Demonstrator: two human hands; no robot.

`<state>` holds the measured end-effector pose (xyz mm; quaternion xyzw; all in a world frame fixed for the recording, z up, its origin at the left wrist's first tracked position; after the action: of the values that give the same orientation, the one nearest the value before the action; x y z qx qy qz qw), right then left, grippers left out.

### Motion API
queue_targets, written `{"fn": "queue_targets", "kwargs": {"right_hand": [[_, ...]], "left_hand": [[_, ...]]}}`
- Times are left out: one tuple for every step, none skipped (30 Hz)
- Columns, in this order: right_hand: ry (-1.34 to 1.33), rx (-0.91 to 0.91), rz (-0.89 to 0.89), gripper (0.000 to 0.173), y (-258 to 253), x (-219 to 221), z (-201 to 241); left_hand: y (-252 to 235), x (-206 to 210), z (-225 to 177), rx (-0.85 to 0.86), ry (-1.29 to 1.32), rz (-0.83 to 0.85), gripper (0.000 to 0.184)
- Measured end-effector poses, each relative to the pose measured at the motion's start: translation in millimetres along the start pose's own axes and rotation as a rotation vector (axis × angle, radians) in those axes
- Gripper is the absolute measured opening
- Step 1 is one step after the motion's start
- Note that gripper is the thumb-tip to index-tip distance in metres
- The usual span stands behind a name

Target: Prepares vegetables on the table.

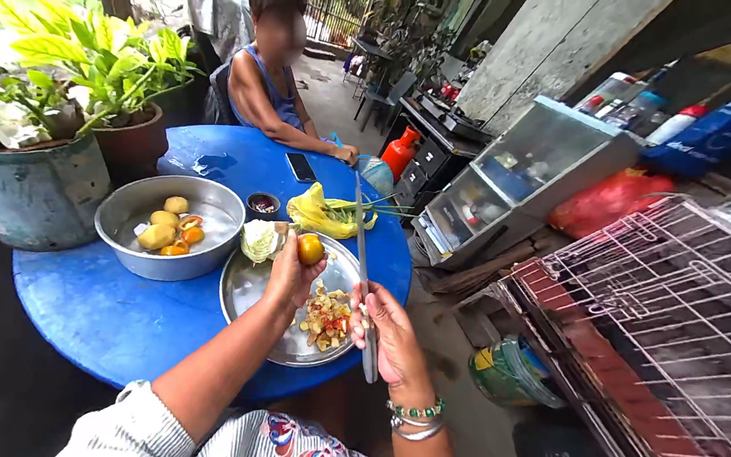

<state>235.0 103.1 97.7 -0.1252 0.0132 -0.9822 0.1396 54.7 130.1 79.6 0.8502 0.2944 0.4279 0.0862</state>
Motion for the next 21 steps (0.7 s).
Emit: {"fn": "queue_targets", "kwargs": {"right_hand": [[-0.029,0.018,-0.005,0.031,2,1,-2],[-0.053,0.034,-0.01,0.033,4,3,-4],[-0.072,0.051,-0.011,0.036,7,5,-6],[-0.08,0.071,-0.014,0.04,9,7,-9],[-0.081,0.09,-0.017,0.044,11,9,-12],[-0.069,0.1,-0.021,0.046,13,11,-15],[-0.047,0.097,-0.021,0.047,13,12,-18],[-0.019,0.084,-0.014,0.047,14,14,-21],[0.013,0.068,-0.005,0.047,14,16,-23],[0.04,0.055,0.003,0.047,13,18,-26],[0.058,0.047,0.01,0.048,13,21,-28],[0.068,0.052,0.019,0.048,13,24,-31],[0.078,0.063,0.029,0.049,13,27,-34],[0.084,0.073,0.04,0.049,14,30,-37],[0.096,0.077,0.052,0.049,14,33,-39],[0.113,0.077,0.062,0.049,15,36,-41],[0.134,0.072,0.075,0.049,15,38,-43],[0.153,0.066,0.086,0.05,15,40,-44],[0.17,0.057,0.093,0.05,16,41,-46],[0.19,0.047,0.104,0.049,15,42,-47],[0.213,0.031,0.112,0.049,15,43,-48]], "left_hand": [[0,5,5,-0.014,0.023,-0.002,0.048],[0,8,9,-0.013,0.027,0.014,0.042],[0,8,13,-0.003,0.024,0.045,0.037],[-1,8,15,0.012,0.017,0.083,0.033],[-1,7,15,0.025,0.012,0.101,0.03],[-1,5,15,0.031,0.014,0.108,0.029],[-1,3,15,0.039,0.018,0.117,0.029],[-2,2,15,0.053,0.017,0.129,0.031],[-4,0,15,0.07,0.013,0.14,0.032],[-5,0,14,0.085,0.008,0.142,0.035],[-5,-2,13,0.101,-0.003,0.14,0.038],[-5,-4,12,0.12,-0.025,0.136,0.042],[-6,-7,11,0.143,-0.056,0.122,0.046],[-6,-9,9,0.162,-0.08,0.095,0.05],[-7,-11,9,0.174,-0.092,0.068,0.052],[-8,-13,8,0.18,-0.083,0.047,0.053],[-9,-14,7,0.184,-0.065,0.028,0.054],[-9,-15,7,0.188,-0.048,0.011,0.054],[-9,-17,6,0.193,-0.034,-0.005,0.054],[-9,-17,6,0.2,-0.026,-0.016,0.054],[-8,-17,5,0.206,-0.027,-0.02,0.054]]}}
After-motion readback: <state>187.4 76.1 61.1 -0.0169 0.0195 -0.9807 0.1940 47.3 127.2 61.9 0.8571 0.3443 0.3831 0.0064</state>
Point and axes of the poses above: each hand's wrist, its own y-axis away from the middle knuckle, its own x-axis out of the palm, z = x × y, the point moved 5 cm from there along -y, towards the middle knuckle, and after that the axes turned 13 degrees about -z, right-handed, at the moved point
